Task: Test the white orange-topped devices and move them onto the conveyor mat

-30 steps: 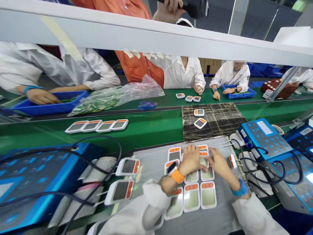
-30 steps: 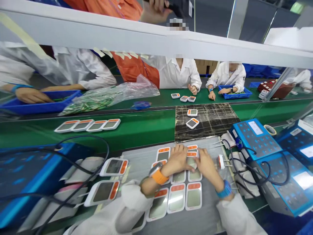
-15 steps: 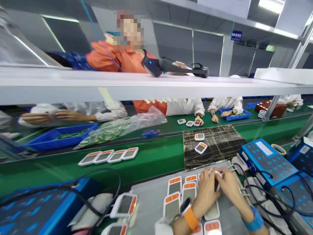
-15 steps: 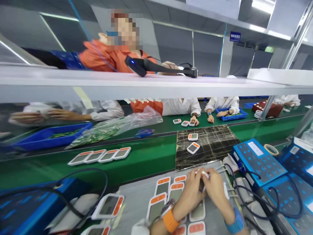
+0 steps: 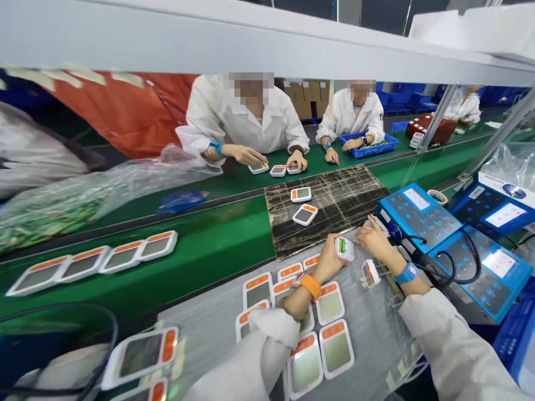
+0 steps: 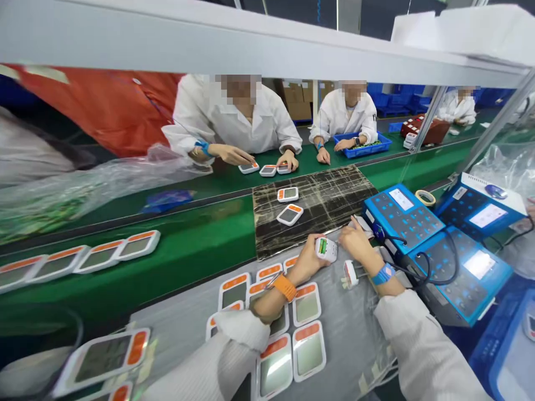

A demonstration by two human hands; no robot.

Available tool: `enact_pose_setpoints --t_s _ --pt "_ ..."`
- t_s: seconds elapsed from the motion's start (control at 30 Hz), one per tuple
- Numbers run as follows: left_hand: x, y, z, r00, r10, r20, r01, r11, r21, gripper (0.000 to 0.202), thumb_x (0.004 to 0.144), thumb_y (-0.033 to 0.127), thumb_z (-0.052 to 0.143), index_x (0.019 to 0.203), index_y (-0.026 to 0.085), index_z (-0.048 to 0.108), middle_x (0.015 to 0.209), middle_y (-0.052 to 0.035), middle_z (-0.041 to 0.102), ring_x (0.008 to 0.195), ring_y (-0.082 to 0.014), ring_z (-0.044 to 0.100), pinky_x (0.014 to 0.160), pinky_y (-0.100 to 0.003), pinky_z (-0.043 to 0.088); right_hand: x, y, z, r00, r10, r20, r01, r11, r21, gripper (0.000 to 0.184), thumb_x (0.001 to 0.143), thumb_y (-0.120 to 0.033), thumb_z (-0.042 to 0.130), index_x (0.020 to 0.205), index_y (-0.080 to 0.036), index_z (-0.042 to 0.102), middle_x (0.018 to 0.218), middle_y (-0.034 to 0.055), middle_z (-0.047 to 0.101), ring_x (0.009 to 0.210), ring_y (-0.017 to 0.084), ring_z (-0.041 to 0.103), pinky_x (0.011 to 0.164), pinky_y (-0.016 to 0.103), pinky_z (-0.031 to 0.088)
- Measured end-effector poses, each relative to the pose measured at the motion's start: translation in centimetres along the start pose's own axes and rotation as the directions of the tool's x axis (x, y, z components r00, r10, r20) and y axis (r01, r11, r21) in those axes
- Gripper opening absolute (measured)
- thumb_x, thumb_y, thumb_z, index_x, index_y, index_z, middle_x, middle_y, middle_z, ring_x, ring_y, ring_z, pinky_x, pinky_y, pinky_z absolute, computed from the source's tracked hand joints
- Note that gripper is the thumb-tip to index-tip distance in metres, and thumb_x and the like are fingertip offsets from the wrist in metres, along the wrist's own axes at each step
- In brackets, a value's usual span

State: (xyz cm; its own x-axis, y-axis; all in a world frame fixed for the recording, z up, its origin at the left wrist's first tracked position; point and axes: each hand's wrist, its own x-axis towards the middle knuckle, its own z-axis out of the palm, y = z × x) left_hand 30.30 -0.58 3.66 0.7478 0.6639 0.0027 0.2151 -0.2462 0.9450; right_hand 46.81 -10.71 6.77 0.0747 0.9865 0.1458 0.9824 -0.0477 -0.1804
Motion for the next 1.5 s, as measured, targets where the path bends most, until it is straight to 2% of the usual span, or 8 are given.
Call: enact_pose_setpoints --t_s 0.2,0.4,0.6,0.83,1.03,1.17,1.4,1.5 --pt "-0.3 -0.2 -0.2 1.000 0.026 0.013 -0.026 0.999 0.030 0.072 0.049 0.002 0.077 0.110 0.021 0.043 0.107 -0.0006 0.055 0.099 -0.0201 0.057 0.090 -0.035 0.045 0.6 0.9 -0.5 0.989 -0.068 0.128 0.067 0.998 0.011 0.017 0.092 -0.011 0.059 0.100 -0.015 0.073 0.105 0.0090 0.072 0.106 0.022 0.064 0.120 0.048 0.023" --pt "-0.2 0.1 -0.1 0.998 0.048 0.030 -0.050 0.997 0.056 0.072 0.048 0.001 0.079 0.107 0.021 0.043 0.106 -0.0010 0.055 0.100 -0.0210 0.058 0.091 -0.035 0.045 0.9 0.3 -0.5 0.991 -0.031 0.128 0.040 0.997 -0.066 0.015 0.093 -0.017 0.061 0.097 -0.010 0.074 0.100 0.0130 0.072 0.102 0.025 0.064 0.110 0.040 0.038" --pt "-0.2 0.4 0.1 0.995 0.083 0.047 -0.088 0.991 0.100 0.069 0.050 0.005 0.081 0.107 0.020 0.045 0.104 -0.0009 0.056 0.097 -0.0215 0.059 0.088 -0.035 0.047 1.1 0.0 -0.2 0.992 -0.015 0.125 0.019 0.999 -0.031 0.006 0.087 -0.014 0.069 0.088 -0.014 0.075 0.091 0.0088 0.075 0.095 0.023 0.067 0.117 0.042 0.028" --pt "-0.1 0.5 0.4 0.986 0.161 0.036 -0.165 0.967 0.192 0.067 0.051 0.008 0.082 0.108 0.021 0.048 0.108 -0.0022 0.056 0.102 -0.0239 0.058 0.092 -0.040 0.047 1.1 0.3 -0.4 0.992 0.059 0.111 -0.067 0.995 0.075 0.007 0.084 -0.015 0.071 0.089 -0.017 0.076 0.093 0.0079 0.075 0.099 0.023 0.066 0.113 0.045 0.029" --pt "-0.1 1.1 0.9 0.983 0.174 0.058 -0.183 0.950 0.254 0.069 0.054 0.007 0.082 0.112 0.021 0.049 0.115 -0.0051 0.057 0.111 -0.0263 0.058 0.098 -0.042 0.045 1.7 -0.1 -1.2 0.977 0.043 0.207 -0.039 0.999 -0.026 0.013 0.086 -0.013 0.064 0.088 -0.015 0.076 0.095 0.0121 0.074 0.102 0.025 0.064 0.116 0.046 0.020" --pt "-0.1 1.3 1.2 0.985 0.165 0.050 -0.172 0.949 0.263 0.069 0.053 0.007 0.082 0.113 0.020 0.050 0.116 -0.0065 0.058 0.111 -0.0269 0.059 0.098 -0.043 0.045 2.0 -0.3 -1.5 0.963 0.035 0.268 -0.025 0.999 -0.042 0.015 0.084 -0.012 0.063 0.090 -0.014 0.077 0.096 0.0133 0.075 0.105 0.027 0.064 0.116 0.047 0.022" --pt "-0.3 1.0 1.1 0.987 0.161 0.018 -0.160 0.957 0.241 0.070 0.053 0.011 0.083 0.114 0.023 0.051 0.115 -0.0048 0.061 0.109 -0.0273 0.060 0.096 -0.042 0.046 1.9 0.3 -0.7 0.983 -0.005 0.183 -0.018 0.992 0.123 0.014 0.082 -0.009 0.067 0.090 -0.014 0.076 0.095 0.0097 0.076 0.100 0.024 0.067 0.118 0.045 0.025" --pt "-0.4 0.9 1.0 0.986 0.168 0.014 -0.166 0.953 0.252 0.069 0.053 0.012 0.083 0.114 0.022 0.052 0.115 -0.0048 0.061 0.109 -0.0268 0.060 0.095 -0.041 0.047 1.5 1.0 -0.7 0.989 -0.034 0.145 0.012 0.989 0.146 0.014 0.082 -0.008 0.067 0.091 -0.016 0.075 0.093 0.0070 0.076 0.097 0.023 0.068 0.121 0.051 0.019"
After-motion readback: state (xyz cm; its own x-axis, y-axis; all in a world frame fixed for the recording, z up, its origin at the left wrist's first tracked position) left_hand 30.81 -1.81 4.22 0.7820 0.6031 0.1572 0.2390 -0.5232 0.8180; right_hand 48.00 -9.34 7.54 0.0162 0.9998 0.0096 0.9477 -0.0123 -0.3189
